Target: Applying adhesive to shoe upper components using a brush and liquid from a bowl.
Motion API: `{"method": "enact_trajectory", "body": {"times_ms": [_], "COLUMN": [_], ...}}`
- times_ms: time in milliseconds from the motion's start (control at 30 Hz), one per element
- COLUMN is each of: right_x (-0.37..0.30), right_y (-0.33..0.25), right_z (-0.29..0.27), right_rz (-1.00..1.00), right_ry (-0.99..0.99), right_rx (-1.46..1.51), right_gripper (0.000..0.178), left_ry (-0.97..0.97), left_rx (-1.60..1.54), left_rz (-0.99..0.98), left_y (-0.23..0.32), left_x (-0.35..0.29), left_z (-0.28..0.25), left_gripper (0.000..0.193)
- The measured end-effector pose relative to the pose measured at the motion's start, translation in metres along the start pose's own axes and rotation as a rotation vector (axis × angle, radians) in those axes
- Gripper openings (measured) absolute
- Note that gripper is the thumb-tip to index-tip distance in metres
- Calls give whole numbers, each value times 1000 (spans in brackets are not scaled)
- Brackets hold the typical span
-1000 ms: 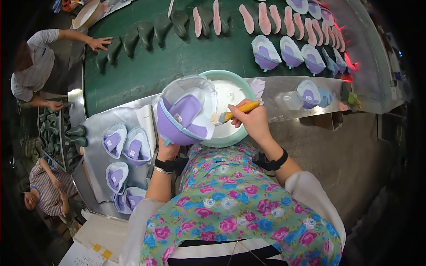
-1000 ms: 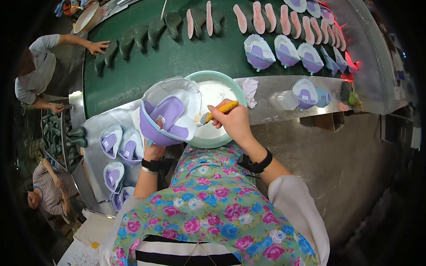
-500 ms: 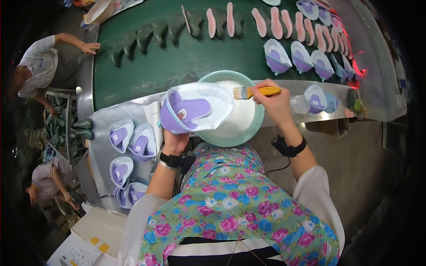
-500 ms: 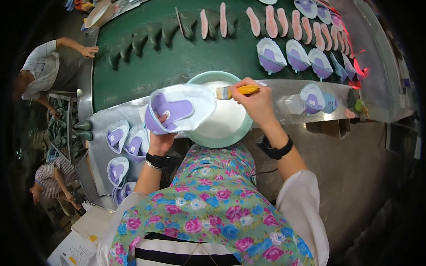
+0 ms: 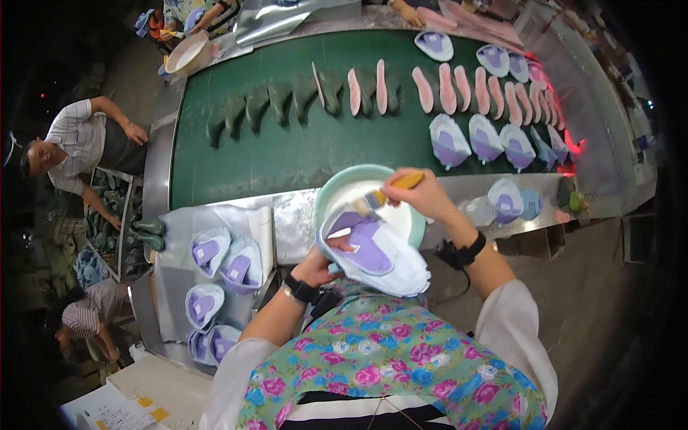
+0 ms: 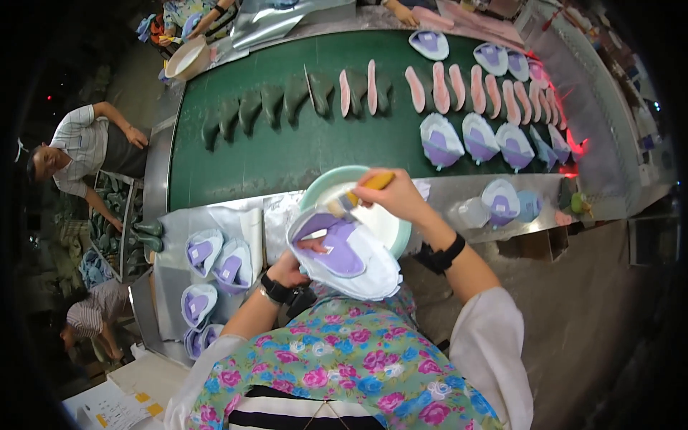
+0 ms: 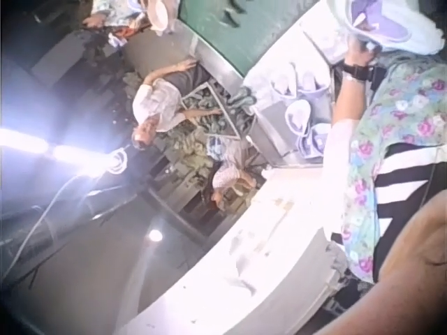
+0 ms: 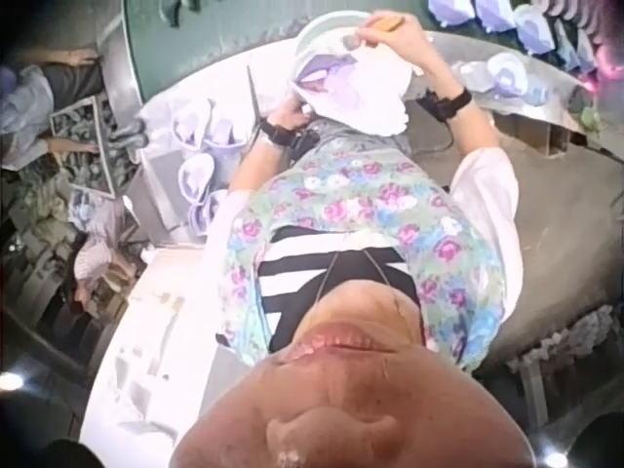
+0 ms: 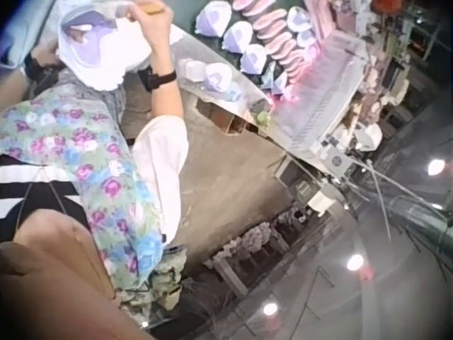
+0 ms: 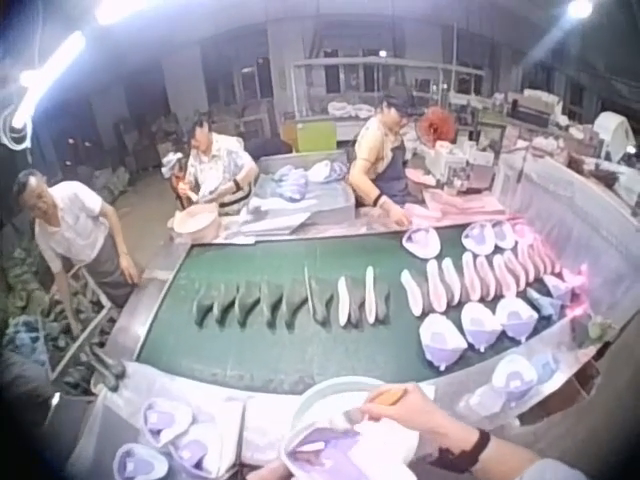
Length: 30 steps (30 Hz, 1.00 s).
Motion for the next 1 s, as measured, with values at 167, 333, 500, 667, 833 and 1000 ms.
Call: {"method": "enact_trajectory", "body": {"times_ms": [167, 333, 500, 667, 833, 1000], "right_x": [-4, 37, 71, 103, 123, 183], "right_y": [22, -25, -43, -25, 14, 68], "right_z": [-48, -41, 20, 43, 50, 19], "right_rz": [20, -218, -597, -412, -335, -397], "right_ry": [170, 137, -31, -120, -261, -198], "right_rx": [-122, -29, -339, -488, -474, -710], "right_gripper": [18, 21, 29, 43, 34, 35], "left_ry": [89, 145, 224, 315, 375, 832], "left_rx": [18, 183, 134, 191, 430, 699], "left_rz": [424, 1077, 1179, 1359, 1448, 634], "left_y": [49, 119, 172, 193, 187, 248], "left_x": [-16, -6, 12, 24, 64, 98], "left_z": [-2, -18, 24, 32, 9, -110], "left_gripper": [22, 40, 53, 55, 77, 93]}}
Point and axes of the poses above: each hand's wrist, its own x-axis towards the middle knuckle, its own z-axis out of the palm, y = z × x, the point moved 7 cm from there along x, towards the middle knuckle, and after that the axes turned 14 degrees about y, right-handed, at the moved point
